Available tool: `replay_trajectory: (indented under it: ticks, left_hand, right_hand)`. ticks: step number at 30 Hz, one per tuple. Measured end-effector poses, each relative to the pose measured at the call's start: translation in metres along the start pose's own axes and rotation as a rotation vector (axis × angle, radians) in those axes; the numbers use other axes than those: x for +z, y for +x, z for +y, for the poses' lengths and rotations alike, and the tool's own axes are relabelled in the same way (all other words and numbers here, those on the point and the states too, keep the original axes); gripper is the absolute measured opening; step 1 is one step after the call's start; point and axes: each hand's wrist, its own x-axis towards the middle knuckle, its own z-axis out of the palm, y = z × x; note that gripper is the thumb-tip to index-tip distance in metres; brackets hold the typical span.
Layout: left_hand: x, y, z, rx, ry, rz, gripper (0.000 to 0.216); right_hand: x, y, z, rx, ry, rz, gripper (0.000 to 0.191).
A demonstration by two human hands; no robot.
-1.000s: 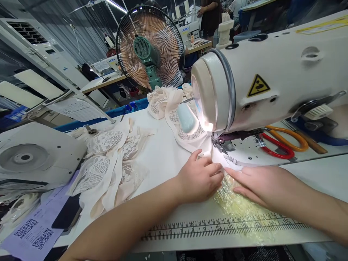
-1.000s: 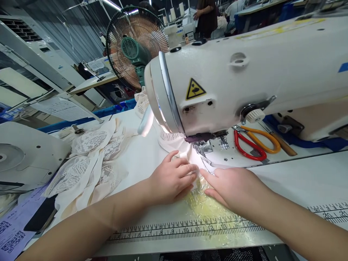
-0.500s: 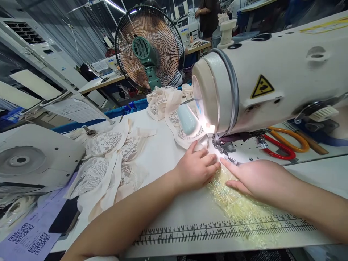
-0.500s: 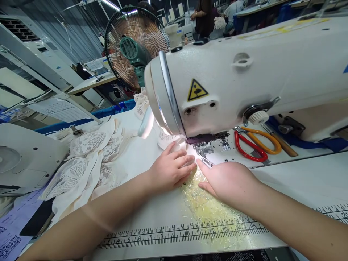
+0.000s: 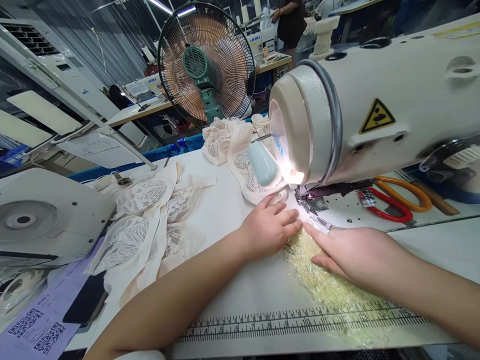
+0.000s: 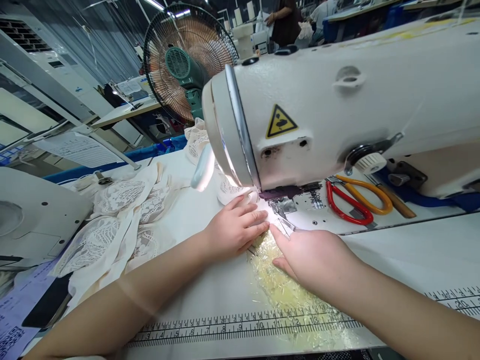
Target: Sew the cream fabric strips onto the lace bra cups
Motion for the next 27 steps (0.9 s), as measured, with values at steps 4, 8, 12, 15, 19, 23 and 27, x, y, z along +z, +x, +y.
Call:
replay_trajectory:
  ticks: [4, 8, 12, 15, 19, 23, 27]
  left_hand:
    - [0.001, -0.002, -0.001, -0.007, -0.017, -0.007, 0.026]
    - [0.002, -0.002, 0.0, -0.022, -0.005, 0.006, 0.028]
    - [0.002, -0.001, 0.001, -0.028, -0.001, -0.01, 0.028]
    - [0.003, 0.0, -0.001, -0.032, 0.012, -0.001, 0.029]
    - [0.005, 0.002, -0.005, -0.037, 0.035, 0.03, 0.03]
    - [0.006, 0.003, -0.01, -0.061, 0.062, -0.007, 0.03]
    - [0.006, 0.006, -0.013, -0.099, 0.086, -0.051, 0.03]
  right_hand:
    - [0.006, -0.008, 0.003, -0.083, -0.002, 0.176, 0.043]
    - [0.009, -0.011, 0.003, -0.114, -0.014, 0.328, 0.037]
    - [0.009, -0.013, 0.003, -0.116, 0.002, 0.36, 0.036]
    - [0.009, -0.014, 0.003, -0.121, 0.008, 0.362, 0.031]
    - [0.01, -0.015, 0.005, -0.137, 0.031, 0.399, 0.035]
    - [0.011, -0.015, 0.004, -0.143, 0.028, 0.431, 0.046]
    - [0.014, -0.016, 0.005, -0.146, 0.046, 0.452, 0.046]
